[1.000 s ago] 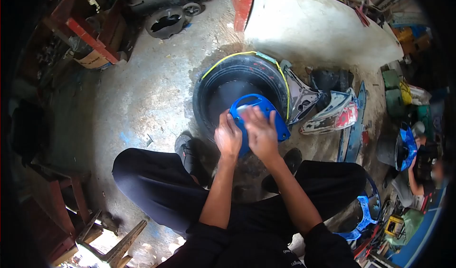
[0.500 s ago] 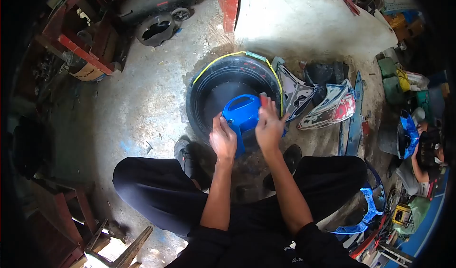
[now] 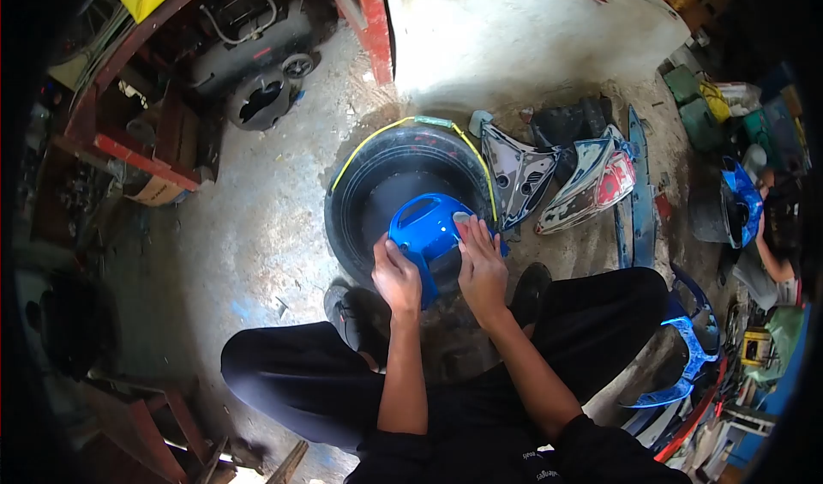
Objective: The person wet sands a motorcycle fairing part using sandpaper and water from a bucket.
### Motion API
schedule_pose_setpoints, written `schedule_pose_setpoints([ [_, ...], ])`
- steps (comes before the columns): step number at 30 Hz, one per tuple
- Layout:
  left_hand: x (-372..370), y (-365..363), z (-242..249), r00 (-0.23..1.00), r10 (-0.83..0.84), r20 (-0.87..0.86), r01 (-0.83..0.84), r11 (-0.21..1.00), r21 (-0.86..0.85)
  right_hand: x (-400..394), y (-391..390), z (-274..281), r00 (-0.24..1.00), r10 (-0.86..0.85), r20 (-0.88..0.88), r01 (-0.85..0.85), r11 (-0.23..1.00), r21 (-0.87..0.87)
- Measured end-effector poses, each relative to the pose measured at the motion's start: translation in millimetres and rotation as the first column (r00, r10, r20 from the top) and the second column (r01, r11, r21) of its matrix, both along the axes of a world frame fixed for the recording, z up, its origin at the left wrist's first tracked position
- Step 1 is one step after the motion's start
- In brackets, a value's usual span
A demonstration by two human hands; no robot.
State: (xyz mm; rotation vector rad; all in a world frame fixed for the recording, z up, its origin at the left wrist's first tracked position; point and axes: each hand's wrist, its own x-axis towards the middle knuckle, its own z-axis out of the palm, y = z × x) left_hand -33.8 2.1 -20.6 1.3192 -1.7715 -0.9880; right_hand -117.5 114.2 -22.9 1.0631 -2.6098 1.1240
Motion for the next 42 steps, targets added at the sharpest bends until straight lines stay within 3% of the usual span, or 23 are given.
schedule_pose_setpoints([
  [4, 4, 2, -2, 1.0, -0.011, 0.004, 0.011, 0.998, -0.068, -12, -44, 22, 0.987, 0.126, -0.101, -0.131, 0.99, -0.047],
  [7, 3, 1, 1, 0.999, -0.035, 0.001, 0.035, 0.997, -0.067, -5, -47, 19, 0.915, 0.402, -0.044, -0.402, 0.915, -0.008],
  [9, 2, 1, 0, 1.0, -0.013, 0.013, 0.015, 0.991, -0.135, -25, -38, 9, 0.984, 0.135, -0.119, -0.14, 0.99, -0.031],
  [10, 2, 2, -2, 1.0, -0.007, 0.023, 0.01, 0.99, -0.139, -24, -38, 5, 0.995, -0.085, 0.045, 0.089, 0.993, -0.075],
  [11, 2, 2, -3, 1.0, -0.013, 0.024, 0.016, 0.99, -0.141, -20, -33, 1, 0.995, -0.091, 0.046, 0.095, 0.992, -0.078],
  [13, 2, 2, -1, 1.0, -0.003, 0.021, 0.004, 0.998, -0.068, -7, -24, 10, 0.94, 0.335, -0.072, -0.336, 0.942, -0.007],
  [14, 3, 4, 1, 1.0, -0.01, 0.027, 0.012, 0.997, -0.07, -1, -25, 1, 0.911, 0.412, -0.025, -0.413, 0.911, -0.021],
  [15, 3, 6, 6, 0.999, -0.011, 0.043, 0.013, 0.999, -0.047, -4, -27, 2, 0.914, 0.406, -0.024, -0.406, 0.913, -0.031],
  [17, 1, 5, 12, 0.999, -0.003, 0.045, 0.004, 0.999, -0.042, -13, -37, 4, 0.999, 0.005, 0.042, -0.002, 0.996, -0.091],
  [21, 2, 1, -3, 1.0, -0.026, 0.005, 0.027, 0.992, -0.126, -12, -27, 12, 0.932, 0.339, -0.13, -0.327, 0.939, 0.106],
  [23, 2, 3, 2, 0.999, -0.001, 0.04, 0.005, 0.994, -0.112, -22, -34, 7, 0.998, -0.026, 0.057, 0.029, 0.999, -0.046],
  [25, 4, 4, 7, 0.999, -0.013, 0.042, 0.018, 0.994, -0.107, -12, -26, 13, 0.953, 0.297, -0.057, -0.298, 0.955, -0.008],
  [26, 3, 6, 9, 0.999, -0.014, 0.052, 0.017, 0.998, -0.059, -17, -23, 12, 0.955, 0.291, -0.055, -0.292, 0.956, -0.006],
  [28, 1, 5, 8, 0.999, -0.004, 0.032, 0.006, 0.997, -0.076, -34, -25, 12, 0.986, 0.0, 0.169, 0.016, 0.996, -0.093],
  [29, 1, 2, 6, 1.0, 0.005, 0.03, -0.002, 0.997, -0.081, -31, -28, 11, 0.986, 0.009, 0.167, 0.008, 0.995, -0.097],
  [31, 2, 4, 5, 0.998, -0.007, 0.057, 0.009, 0.999, -0.041, -14, -24, 9, 0.945, 0.318, -0.075, -0.319, 0.948, 0.003],
  [32, 2, 7, 5, 0.998, -0.01, 0.056, 0.012, 0.999, -0.034, -10, -22, 9, 0.935, 0.353, -0.042, -0.353, 0.936, 0.005],
  [33, 1, 8, 9, 0.999, -0.014, 0.048, 0.015, 1.0, -0.028, -17, -23, 7, 0.935, 0.353, -0.046, -0.353, 0.936, 0.008],
  [35, 2, 3, 9, 0.999, -0.002, 0.045, 0.003, 0.999, -0.033, -33, -36, 3, 0.991, -0.039, 0.125, 0.051, 0.994, -0.093],
  [37, 2, 3, 1, 0.999, 0.002, 0.039, 0.005, 0.984, -0.177, -23, -32, 11, 0.997, 0.058, 0.047, -0.053, 0.994, -0.095],
  [39, 0, 5, 0, 1.0, -0.015, -0.007, 0.014, 0.995, -0.1, -24, -29, 18, 0.963, 0.266, 0.049, -0.259, 0.959, -0.112],
  [40, 1, 6, 2, 1.0, -0.015, 0.001, 0.015, 0.994, -0.107, -34, -29, 6, 0.992, 0.126, -0.006, -0.125, 0.983, -0.131],
  [42, 2, 4, 1, 1.0, -0.005, -0.003, 0.005, 0.989, -0.149, -33, -31, 3, 0.994, 0.099, 0.038, -0.094, 0.988, -0.119],
])
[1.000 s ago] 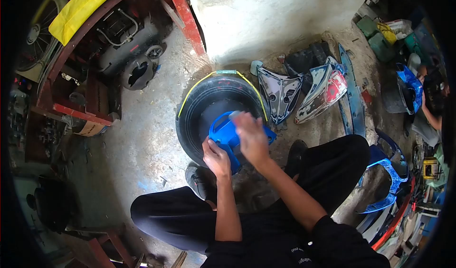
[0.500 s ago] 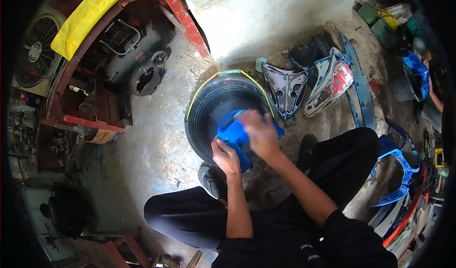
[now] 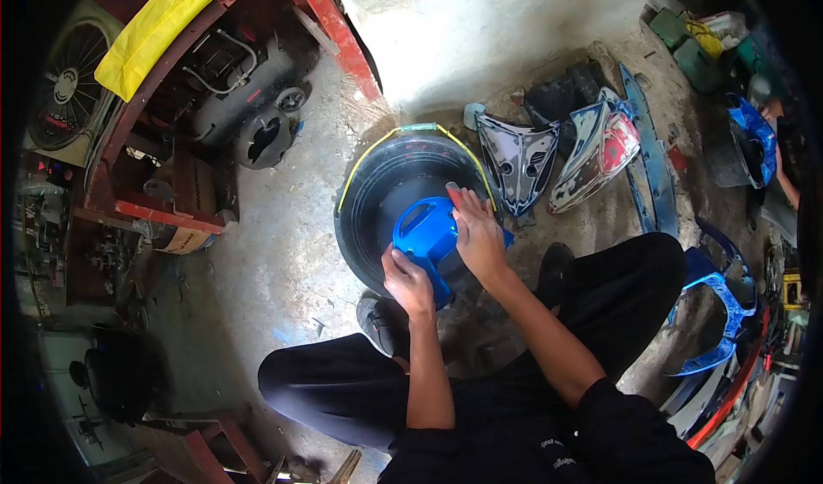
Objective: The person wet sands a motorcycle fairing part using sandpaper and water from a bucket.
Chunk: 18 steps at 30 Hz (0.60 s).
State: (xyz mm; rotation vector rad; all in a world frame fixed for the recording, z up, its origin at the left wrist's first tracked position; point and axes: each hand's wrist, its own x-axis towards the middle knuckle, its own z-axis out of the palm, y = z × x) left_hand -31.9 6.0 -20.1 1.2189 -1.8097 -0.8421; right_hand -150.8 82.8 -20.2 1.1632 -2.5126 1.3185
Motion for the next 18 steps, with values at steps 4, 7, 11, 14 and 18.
schedule_pose_setpoints([
  [4, 0, 0, -1, 1.0, 0.006, 0.028, -0.006, 1.0, -0.018, 22, 25, 5, 1.0, -0.002, -0.021, 0.004, 0.993, 0.119],
  [7, 0, 0, -1, 1.0, 0.004, 0.022, -0.003, 1.0, -0.029, 14, 7, 5, 1.0, -0.03, -0.009, 0.031, 0.992, 0.126],
  [11, 1, 0, -2, 0.999, 0.012, 0.05, -0.01, 1.0, -0.025, -3, -19, 6, 0.998, -0.007, 0.063, -0.001, 0.992, 0.123],
  [14, -2, 0, 1, 0.999, 0.014, 0.038, -0.014, 1.0, 0.003, 25, 13, -1, 1.0, -0.005, -0.007, 0.006, 0.993, 0.114],
  [18, -1, 1, 1, 1.0, 0.011, 0.029, -0.012, 0.999, 0.048, 7, -7, 8, 0.995, -0.015, -0.097, 0.026, 0.993, 0.118],
])
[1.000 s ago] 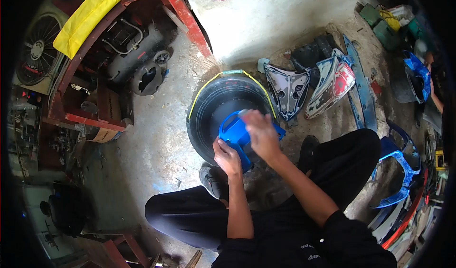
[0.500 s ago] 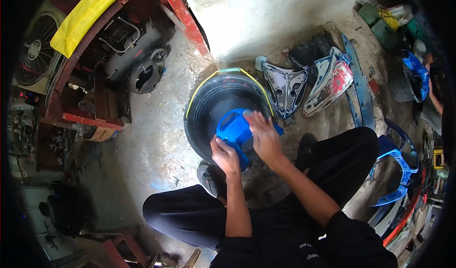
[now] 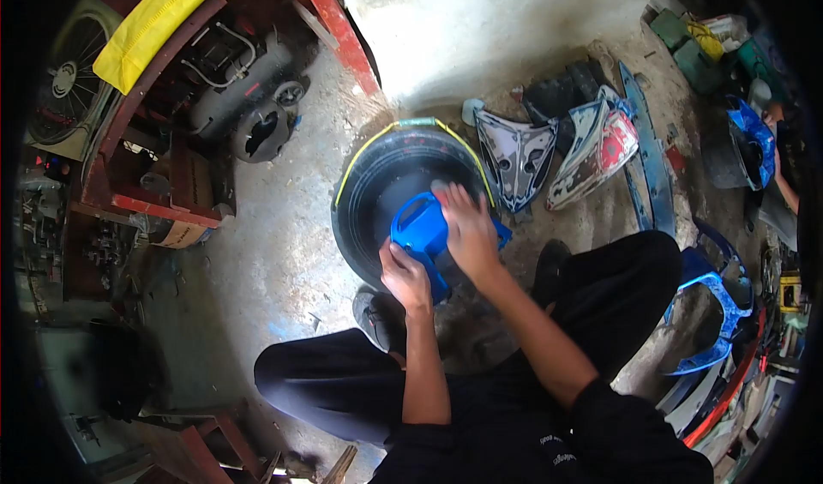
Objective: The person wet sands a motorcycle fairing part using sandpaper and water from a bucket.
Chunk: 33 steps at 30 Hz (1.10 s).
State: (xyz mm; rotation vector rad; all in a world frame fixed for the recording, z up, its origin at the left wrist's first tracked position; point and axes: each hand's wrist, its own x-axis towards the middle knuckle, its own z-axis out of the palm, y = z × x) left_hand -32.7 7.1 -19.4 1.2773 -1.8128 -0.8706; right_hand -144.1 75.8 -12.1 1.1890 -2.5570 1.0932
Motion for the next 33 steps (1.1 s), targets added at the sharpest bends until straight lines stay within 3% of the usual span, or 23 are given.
schedule_pose_setpoints([
  [3, 3, 2, 2, 1.0, 0.005, -0.008, -0.005, 1.0, -0.022, -14, -19, 3, 0.997, -0.001, 0.083, 0.001, 1.0, -0.005],
  [8, 0, 0, 5, 1.0, 0.006, -0.008, -0.006, 1.0, 0.005, 29, 30, -12, 0.998, -0.065, 0.022, 0.065, 0.998, 0.008],
  [15, 1, 2, 4, 1.0, 0.008, -0.01, -0.008, 1.0, 0.004, -4, -23, 8, 1.0, -0.008, 0.008, 0.008, 1.0, -0.003],
  [19, 1, 0, -4, 1.0, -0.016, -0.026, 0.014, 0.997, -0.074, 34, 25, -8, 0.999, -0.044, -0.004, 0.044, 0.999, 0.019],
  [24, 3, 1, 3, 1.0, 0.005, -0.014, -0.005, 1.0, 0.029, -2, -28, 3, 0.999, -0.045, -0.009, 0.045, 0.999, 0.021],
  [31, -1, 2, 7, 1.0, 0.007, -0.014, -0.006, 1.0, 0.02, 32, 18, -2, 0.999, -0.016, -0.039, 0.018, 0.999, 0.043],
  [33, -1, 1, 6, 1.0, 0.011, -0.016, -0.011, 0.999, 0.039, 22, 0, -1, 0.999, -0.014, -0.033, 0.015, 0.999, 0.04],
])
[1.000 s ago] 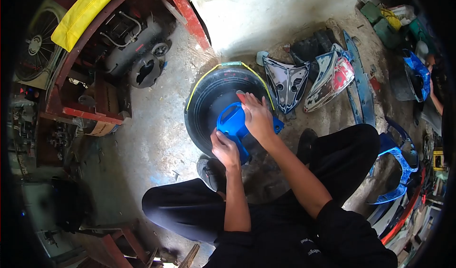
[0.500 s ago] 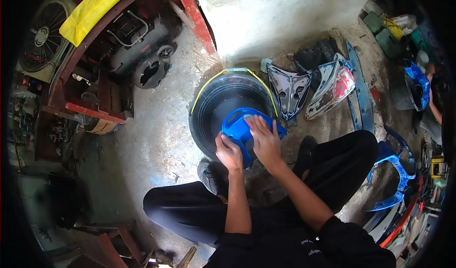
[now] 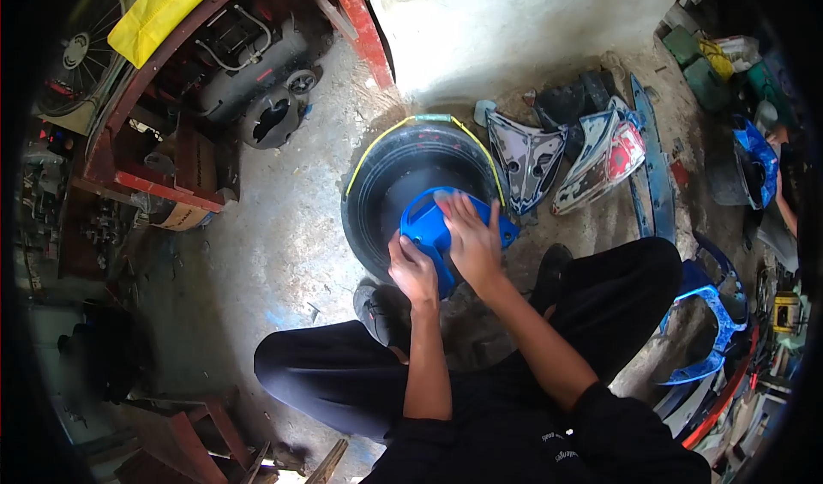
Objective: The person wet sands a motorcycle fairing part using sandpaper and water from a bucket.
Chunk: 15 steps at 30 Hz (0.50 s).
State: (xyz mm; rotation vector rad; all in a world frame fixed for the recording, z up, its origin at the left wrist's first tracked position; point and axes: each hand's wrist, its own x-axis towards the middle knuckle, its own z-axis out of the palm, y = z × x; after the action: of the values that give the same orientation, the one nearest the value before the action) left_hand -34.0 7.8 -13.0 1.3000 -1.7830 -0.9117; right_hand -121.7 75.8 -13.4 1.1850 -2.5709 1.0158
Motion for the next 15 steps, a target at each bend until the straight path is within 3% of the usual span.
schedule_pose_setpoints([
  [3, 5, 1, -6, 1.0, -0.006, 0.013, 0.006, 1.0, 0.002, -12, -27, 5, 0.998, 0.039, 0.04, -0.038, 0.998, -0.045],
  [6, 1, -5, -9, 1.0, -0.002, -0.028, 0.0, 0.997, -0.081, 9, -5, 2, 0.996, 0.084, 0.032, -0.083, 0.996, -0.023],
  [10, 2, -1, -5, 1.0, 0.0, 0.007, 0.0, 1.0, -0.005, 12, -1, 7, 0.995, 0.085, -0.053, -0.084, 0.996, 0.023],
  [15, 4, -4, -9, 1.0, -0.012, 0.016, 0.012, 1.0, -0.002, 4, -23, 4, 0.996, 0.087, 0.015, -0.087, 0.996, -0.022],
])
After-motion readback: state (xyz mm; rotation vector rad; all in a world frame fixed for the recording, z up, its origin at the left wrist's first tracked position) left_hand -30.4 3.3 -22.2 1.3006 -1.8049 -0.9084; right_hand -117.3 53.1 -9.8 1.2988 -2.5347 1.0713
